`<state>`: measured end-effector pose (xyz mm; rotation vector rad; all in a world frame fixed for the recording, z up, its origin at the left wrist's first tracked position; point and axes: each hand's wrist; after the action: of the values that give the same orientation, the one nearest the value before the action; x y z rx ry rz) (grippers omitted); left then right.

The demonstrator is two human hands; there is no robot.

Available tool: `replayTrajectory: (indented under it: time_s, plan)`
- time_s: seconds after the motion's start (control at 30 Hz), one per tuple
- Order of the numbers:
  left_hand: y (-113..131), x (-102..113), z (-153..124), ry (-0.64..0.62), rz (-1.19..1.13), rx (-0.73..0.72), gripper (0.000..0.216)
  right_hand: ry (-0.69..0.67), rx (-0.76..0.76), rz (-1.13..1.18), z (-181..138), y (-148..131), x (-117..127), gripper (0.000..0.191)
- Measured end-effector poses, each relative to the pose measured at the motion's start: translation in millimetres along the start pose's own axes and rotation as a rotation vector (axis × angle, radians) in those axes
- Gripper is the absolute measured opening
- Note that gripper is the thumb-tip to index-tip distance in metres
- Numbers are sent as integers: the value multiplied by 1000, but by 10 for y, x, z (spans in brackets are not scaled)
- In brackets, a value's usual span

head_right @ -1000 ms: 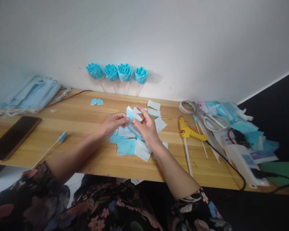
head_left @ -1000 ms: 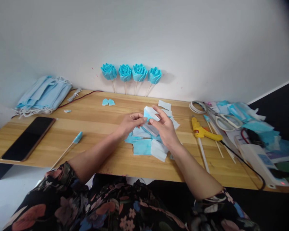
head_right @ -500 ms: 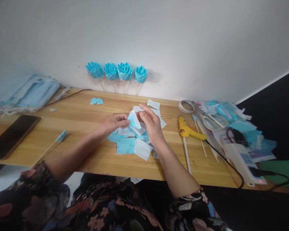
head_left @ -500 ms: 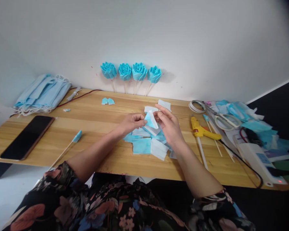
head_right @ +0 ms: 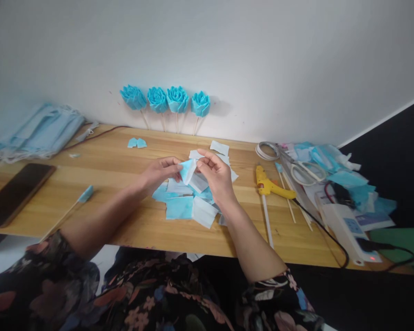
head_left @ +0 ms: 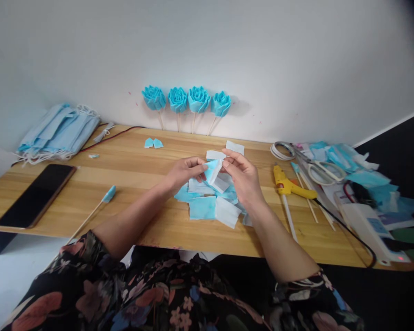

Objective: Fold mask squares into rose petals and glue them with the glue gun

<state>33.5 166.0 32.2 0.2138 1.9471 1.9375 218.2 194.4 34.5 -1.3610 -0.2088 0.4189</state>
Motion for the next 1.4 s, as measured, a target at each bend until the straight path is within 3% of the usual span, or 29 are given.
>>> replayTrajectory:
  time_s: [0.17, 0.47, 0.7, 0.8, 0.9, 1.0, 1.27, 1.4]
  plan:
    - [-28, -27, 24, 30, -225, 57, 32, 2, -2, -22, 4, 12, -16, 29]
    - [-56, -32, 41, 20, -194, 91, 28, 13, -1, -46, -9, 36, -18, 29]
    - [-10, -9, 43, 116, -250, 41, 25, -32, 302, -576, -43, 19, 14, 41]
    - [-7, 0, 44, 121, -273, 33, 23, -84, 444, -841, -43, 6, -5, 37]
    - [-12, 2, 49, 124, -292, 38, 21, -151, 523, -950, -27, 13, -15, 28]
    - [-19, -4, 51, 106, -295, 49, 20, -188, 558, -965, -11, 29, -8, 20]
    - [-29, -22, 54, 95, -254, 38, 24, -112, 492, -852, -34, 39, -9, 8]
    - [4, -30, 33, 128, -181, 14, 19, -74, 402, -699, -60, 3, -2, 18]
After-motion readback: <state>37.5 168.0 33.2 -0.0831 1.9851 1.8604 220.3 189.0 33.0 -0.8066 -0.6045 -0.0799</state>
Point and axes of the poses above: each hand's wrist, its own z-axis towards the middle knuckle, its own x-axis out of the back of the hand, y = z × x, and after that the axes turned 11 degrees about -y, right-handed
